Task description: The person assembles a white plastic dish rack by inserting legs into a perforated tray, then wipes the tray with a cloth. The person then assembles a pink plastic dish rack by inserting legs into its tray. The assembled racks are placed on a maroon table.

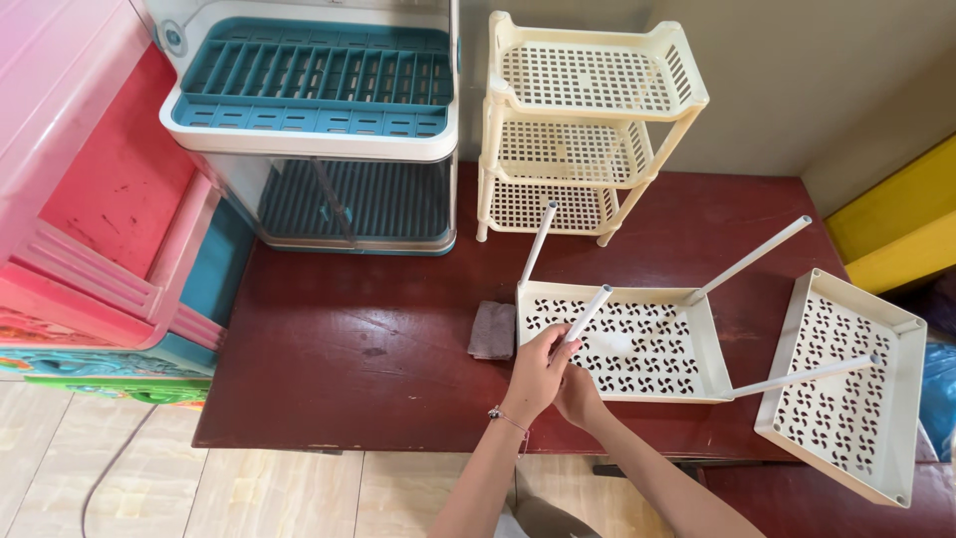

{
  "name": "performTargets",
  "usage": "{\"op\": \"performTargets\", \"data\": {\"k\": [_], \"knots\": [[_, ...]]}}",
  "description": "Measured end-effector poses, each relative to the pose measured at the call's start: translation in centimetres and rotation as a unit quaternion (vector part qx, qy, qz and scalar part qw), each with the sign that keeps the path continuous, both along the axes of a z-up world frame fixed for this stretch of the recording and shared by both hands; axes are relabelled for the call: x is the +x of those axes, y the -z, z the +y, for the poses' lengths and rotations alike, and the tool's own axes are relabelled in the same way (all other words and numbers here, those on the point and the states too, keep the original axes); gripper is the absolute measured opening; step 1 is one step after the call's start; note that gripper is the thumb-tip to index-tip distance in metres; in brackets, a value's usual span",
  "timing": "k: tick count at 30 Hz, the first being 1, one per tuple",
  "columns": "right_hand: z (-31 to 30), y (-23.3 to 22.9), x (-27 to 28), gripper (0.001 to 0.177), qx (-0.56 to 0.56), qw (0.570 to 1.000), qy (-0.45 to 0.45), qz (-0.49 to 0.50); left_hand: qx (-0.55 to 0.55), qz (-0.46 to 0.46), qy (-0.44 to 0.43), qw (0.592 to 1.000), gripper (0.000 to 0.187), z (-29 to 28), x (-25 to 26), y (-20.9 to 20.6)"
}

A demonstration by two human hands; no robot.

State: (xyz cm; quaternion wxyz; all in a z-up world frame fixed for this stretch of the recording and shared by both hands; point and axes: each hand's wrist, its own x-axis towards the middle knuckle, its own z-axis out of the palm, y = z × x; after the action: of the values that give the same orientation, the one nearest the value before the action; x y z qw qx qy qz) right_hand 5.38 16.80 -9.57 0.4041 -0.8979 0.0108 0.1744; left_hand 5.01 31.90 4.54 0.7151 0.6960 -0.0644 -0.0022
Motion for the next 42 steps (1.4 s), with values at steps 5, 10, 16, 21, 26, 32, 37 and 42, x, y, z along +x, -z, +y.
{"op": "performTargets", "data": {"k": [5,10,16,21,26,32,37,42], "knots": [[0.3,1.7,0.5,0.019,-0.036,0.998,-0.032,-0.034,0.029,-0.01,-0.008,0.999,0.029,0.9,0.2,-0.3],[0.8,2.1,1.1,0.024,-0.178,0.971,-0.144,-0.07,0.058,-0.004,0.001,0.998,0.031,1.7,0.3,-1.5],[1.4,0.3,0.3,0.026,-0.098,0.98,-0.133,-0.115,0.088,-0.036,0.03,0.995,0.035,2.6,0.0,-1.6],[2.3,-1.5,-0.2,0.021,-0.139,0.971,-0.161,-0.107,0.115,-0.039,0.037,0.992,0.041,3.0,-0.4,0.1],[2.8,-2.2,-1.0,0.018,-0.04,0.995,-0.072,-0.049,0.142,-0.192,-0.025,0.971,0.031,3.4,-0.5,1.4],[2.7,-1.7,-1.5,0.018,-0.068,0.991,-0.085,-0.078,0.136,-0.209,-0.013,0.968,0.028,3.2,-0.7,2.2],[2.3,-0.6,-1.9,0.017,-0.016,0.996,-0.056,-0.064,0.136,-0.247,0.0,0.959,0.027,3.0,-0.7,2.9],[1.2,2.0,-2.4,0.021,-0.035,0.979,-0.099,-0.173,0.173,-0.259,0.021,0.95,0.027,2.4,-0.7,3.5]]}}
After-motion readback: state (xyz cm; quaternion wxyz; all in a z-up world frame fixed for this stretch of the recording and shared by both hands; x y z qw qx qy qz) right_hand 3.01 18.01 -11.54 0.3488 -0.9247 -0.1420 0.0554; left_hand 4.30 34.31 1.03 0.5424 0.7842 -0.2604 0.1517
